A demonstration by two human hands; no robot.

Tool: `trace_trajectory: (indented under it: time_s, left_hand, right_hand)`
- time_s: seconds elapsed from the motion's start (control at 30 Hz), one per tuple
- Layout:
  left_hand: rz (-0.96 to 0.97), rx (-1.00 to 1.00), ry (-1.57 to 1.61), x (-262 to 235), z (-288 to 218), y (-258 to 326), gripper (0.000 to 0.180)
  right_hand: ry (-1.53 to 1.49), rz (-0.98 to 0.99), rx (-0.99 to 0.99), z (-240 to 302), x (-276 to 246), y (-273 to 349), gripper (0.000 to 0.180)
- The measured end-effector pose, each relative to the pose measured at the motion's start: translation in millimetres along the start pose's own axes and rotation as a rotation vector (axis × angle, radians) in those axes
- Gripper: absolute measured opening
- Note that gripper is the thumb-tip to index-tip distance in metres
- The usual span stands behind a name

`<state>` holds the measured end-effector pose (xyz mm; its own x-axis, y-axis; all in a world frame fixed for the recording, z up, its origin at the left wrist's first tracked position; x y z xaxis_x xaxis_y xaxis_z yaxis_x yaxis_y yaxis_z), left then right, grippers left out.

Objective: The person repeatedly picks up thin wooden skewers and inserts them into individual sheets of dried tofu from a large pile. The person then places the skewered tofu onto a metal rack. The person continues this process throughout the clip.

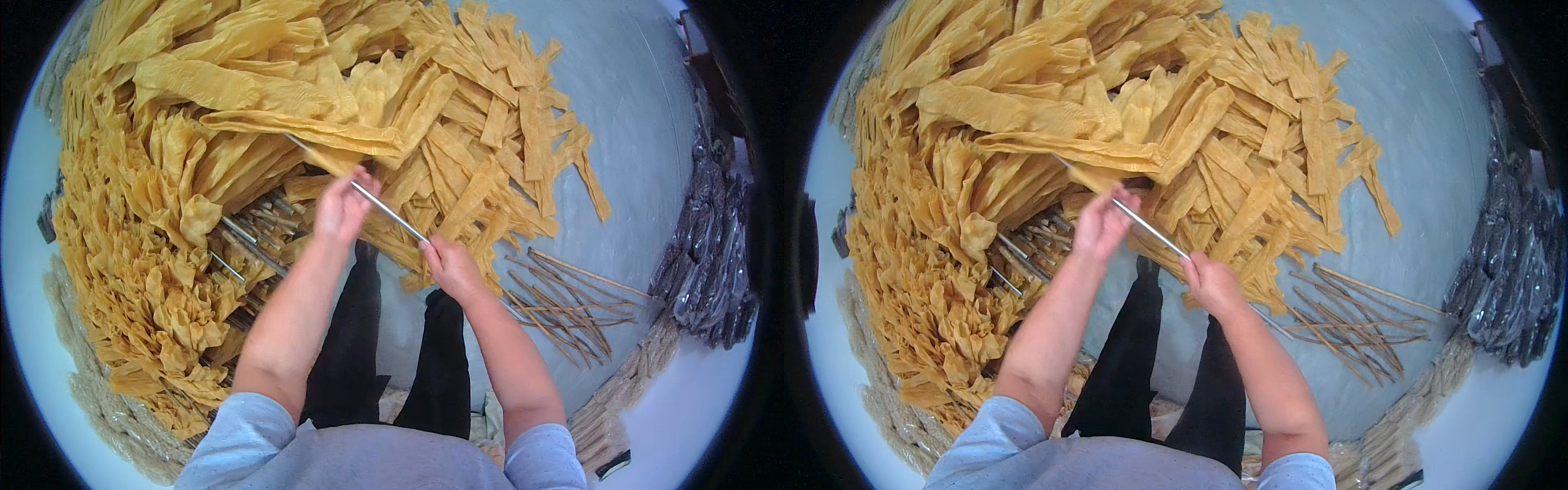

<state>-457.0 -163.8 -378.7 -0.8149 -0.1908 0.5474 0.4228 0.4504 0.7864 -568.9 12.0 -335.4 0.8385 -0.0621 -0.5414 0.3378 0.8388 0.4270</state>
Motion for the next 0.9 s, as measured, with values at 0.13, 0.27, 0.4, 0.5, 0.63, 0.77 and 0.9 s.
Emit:
trace_trajectory:
  time_s: [0.13, 0.27, 0.4, 0.5, 0.63, 0.77, 0.9]
  left_hand:
    - [-0.205, 0.325, 0.025, -8.4, -98.0, -46.5, 0.007]
    - [-0.193, 0.249, -0.089, -31.6, -122.0, -74.7, 0.012]
    - [-0.329, 0.288, -0.200, -34.5, -60.6, -78.9, 0.008]
    - [-0.269, 0.250, -0.190, -13.7, 51.5, -46.7, 0.016]
    - [-0.029, -0.181, -0.198, 1.9, 258.0, 11.1, 0.011]
    - [-0.313, -0.526, -0.422, -49.9, 340.9, 27.7, 0.030]
    - [-0.366, -0.400, -0.549, -58.6, 246.4, -11.6, 0.025]
  right_hand:
    - [0.027, -0.051, 0.091, -63.5, -34.8, 78.2, 0.031]
    - [0.252, -0.033, 0.319, -194.1, -106.9, 247.1, 0.024]
    - [0.463, -0.209, 0.366, -258.9, -179.2, 371.9, 0.017]
    - [0.378, -0.243, 0.424, -266.4, -179.9, 348.4, 0.013]
    - [0.132, -0.211, 0.209, -217.0, -125.1, 220.2, 0.023]
    - [0.149, -0.271, 0.135, -257.3, -108.8, 232.5, 0.021]
    - [0.417, -0.197, 0.379, -338.2, -135.9, 290.3, 0.027]
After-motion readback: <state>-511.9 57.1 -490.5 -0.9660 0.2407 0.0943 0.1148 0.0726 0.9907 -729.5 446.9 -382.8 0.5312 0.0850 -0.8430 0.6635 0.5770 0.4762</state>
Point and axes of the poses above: each hand's wrist, its own y-axis away from the middle knuckle, its own x-axis out of the palm, z = x × y, the point moved 10 cm from there along -y, towards the middle knuckle, and after that the axes turned 4 degrees about -x, right-handed, at the moved point
